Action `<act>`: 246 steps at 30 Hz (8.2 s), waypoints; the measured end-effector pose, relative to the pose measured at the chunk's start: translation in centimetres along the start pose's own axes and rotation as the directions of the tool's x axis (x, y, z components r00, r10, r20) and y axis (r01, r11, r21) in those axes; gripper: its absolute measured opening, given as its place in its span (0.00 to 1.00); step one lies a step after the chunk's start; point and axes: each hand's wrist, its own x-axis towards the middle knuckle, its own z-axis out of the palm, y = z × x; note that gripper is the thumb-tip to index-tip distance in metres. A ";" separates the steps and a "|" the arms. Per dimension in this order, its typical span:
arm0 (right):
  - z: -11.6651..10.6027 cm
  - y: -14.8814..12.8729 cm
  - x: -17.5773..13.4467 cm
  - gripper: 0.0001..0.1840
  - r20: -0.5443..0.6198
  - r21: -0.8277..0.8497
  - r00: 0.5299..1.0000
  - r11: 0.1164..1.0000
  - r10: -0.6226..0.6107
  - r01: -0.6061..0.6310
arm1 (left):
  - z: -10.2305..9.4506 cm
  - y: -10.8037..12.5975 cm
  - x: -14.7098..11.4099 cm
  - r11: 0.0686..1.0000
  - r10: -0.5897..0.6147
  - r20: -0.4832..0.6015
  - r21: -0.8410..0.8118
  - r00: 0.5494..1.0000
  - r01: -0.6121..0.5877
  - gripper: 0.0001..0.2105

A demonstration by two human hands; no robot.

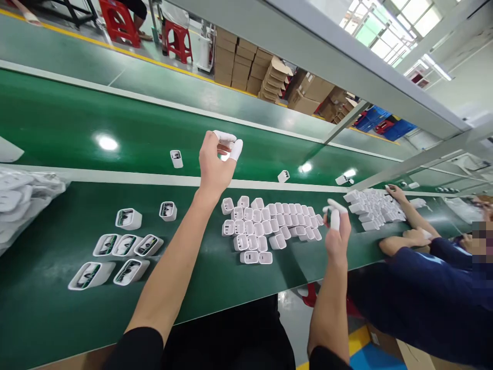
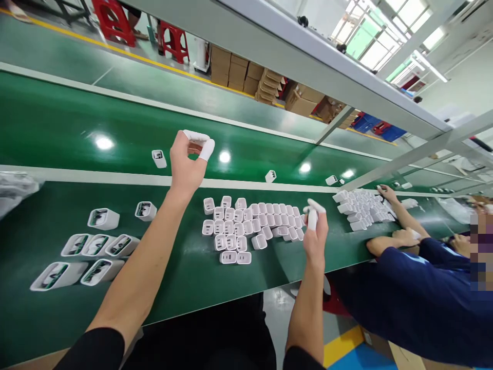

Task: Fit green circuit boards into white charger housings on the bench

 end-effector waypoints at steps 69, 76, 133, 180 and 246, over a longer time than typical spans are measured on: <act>11.1 -5.0 -9.2 0.40 0.384 0.677 0.686 0.694 -0.618 0.246 | -9.3 0.6 -15.5 0.954 0.298 0.532 -0.139 0.793 -0.265 0.32; 11.3 -5.3 -9.1 0.35 0.365 0.654 0.678 0.694 -0.638 0.301 | -9.4 0.7 -15.6 0.958 0.285 0.551 -0.128 0.784 -0.258 0.30; 12.0 -5.6 -8.0 0.37 0.575 0.543 0.649 0.826 -0.498 0.152 | -9.0 2.1 -15.6 0.928 0.039 0.689 -0.293 0.724 0.229 0.36; 12.1 -5.5 -7.5 0.20 0.673 0.559 0.675 0.805 -0.302 -0.198 | -5.5 3.1 -19.1 0.571 -0.508 0.516 -0.397 0.690 0.718 0.30; 9.7 -10.2 -10.6 0.30 0.672 0.561 0.686 0.796 -0.279 -0.226 | -3.3 8.9 -23.8 0.599 -0.514 0.189 -0.619 0.837 0.508 0.35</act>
